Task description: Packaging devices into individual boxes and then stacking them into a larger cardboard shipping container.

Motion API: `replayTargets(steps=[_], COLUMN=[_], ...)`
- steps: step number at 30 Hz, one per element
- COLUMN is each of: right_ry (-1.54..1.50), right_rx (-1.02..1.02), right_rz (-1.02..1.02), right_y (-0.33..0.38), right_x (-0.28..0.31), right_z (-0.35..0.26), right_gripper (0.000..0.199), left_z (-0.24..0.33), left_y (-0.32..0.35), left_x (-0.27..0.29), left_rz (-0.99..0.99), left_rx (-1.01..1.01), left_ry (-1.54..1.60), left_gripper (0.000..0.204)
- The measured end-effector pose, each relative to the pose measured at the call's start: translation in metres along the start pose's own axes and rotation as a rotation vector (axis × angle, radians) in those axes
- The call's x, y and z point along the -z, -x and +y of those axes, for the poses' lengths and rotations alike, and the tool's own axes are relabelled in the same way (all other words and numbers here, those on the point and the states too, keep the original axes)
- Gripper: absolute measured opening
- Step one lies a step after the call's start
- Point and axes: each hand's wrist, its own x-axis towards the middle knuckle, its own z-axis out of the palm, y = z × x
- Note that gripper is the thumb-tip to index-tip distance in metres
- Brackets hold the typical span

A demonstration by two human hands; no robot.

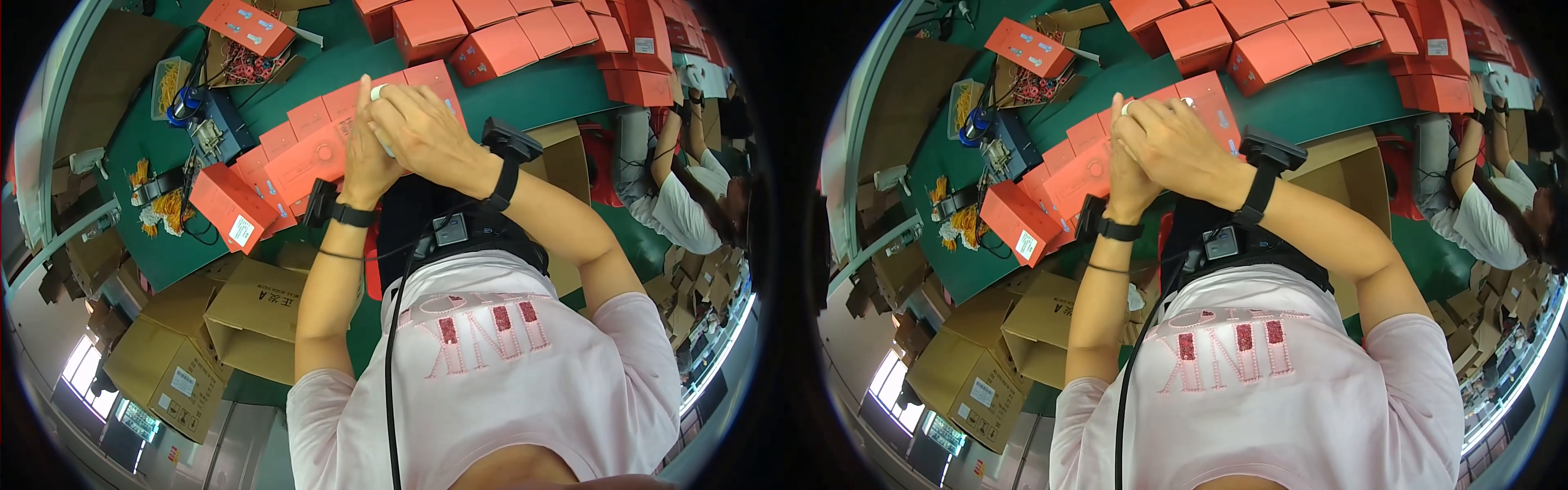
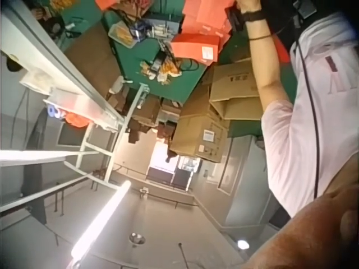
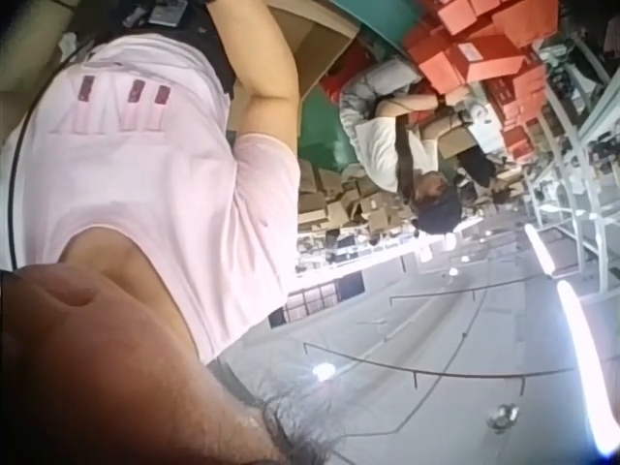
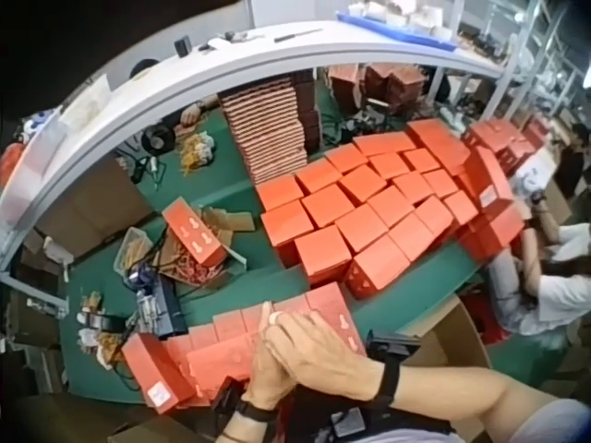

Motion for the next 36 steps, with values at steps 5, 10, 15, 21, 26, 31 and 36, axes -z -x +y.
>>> replayTargets(steps=[5, 10, 15, 21, 26, 31, 36], right_ry=[-0.407, -0.425, -0.500, -0.507, -0.780, -1.057, -0.841], right_rx=[-0.351, -0.380, -0.415, -0.396, -0.701, -0.642, -0.654], right_rz=[0.264, -0.044, 0.194, -0.100, -0.243, -0.117, -0.135], right_y=[0.005, 0.047, 0.015, 0.027, 0.034, 0.041, 0.047], right_x=[0.015, 0.010, 0.094, 0.088, 0.072, 0.061, 0.082], right_z=[0.025, 0.046, -0.012, -0.047, -0.031, -0.026, -0.025], right_gripper=[0.026, 0.022, 0.018, 0.026, 0.044, 0.041, 0.039], left_z=[0.014, 0.014, 0.019, 0.039, 0.070, 0.090, 0.051], left_y=[-0.016, -0.034, -0.039, -0.047, -0.054, -0.063, -0.062], left_x=[0.006, 0.041, 0.053, 0.035, 0.036, 0.041, 0.071], left_rz=[0.474, 0.806, 0.912, 0.826, 0.844, 0.736, 0.833], left_rx=[0.136, 0.558, 0.940, 1.004, 0.969, 0.630, 0.765], left_ry=[0.198, 1.324, 1.638, 1.700, 1.600, 1.007, 0.923], left_gripper=[0.101, 0.058, 0.051, 0.048, 0.044, 0.032, 0.048])
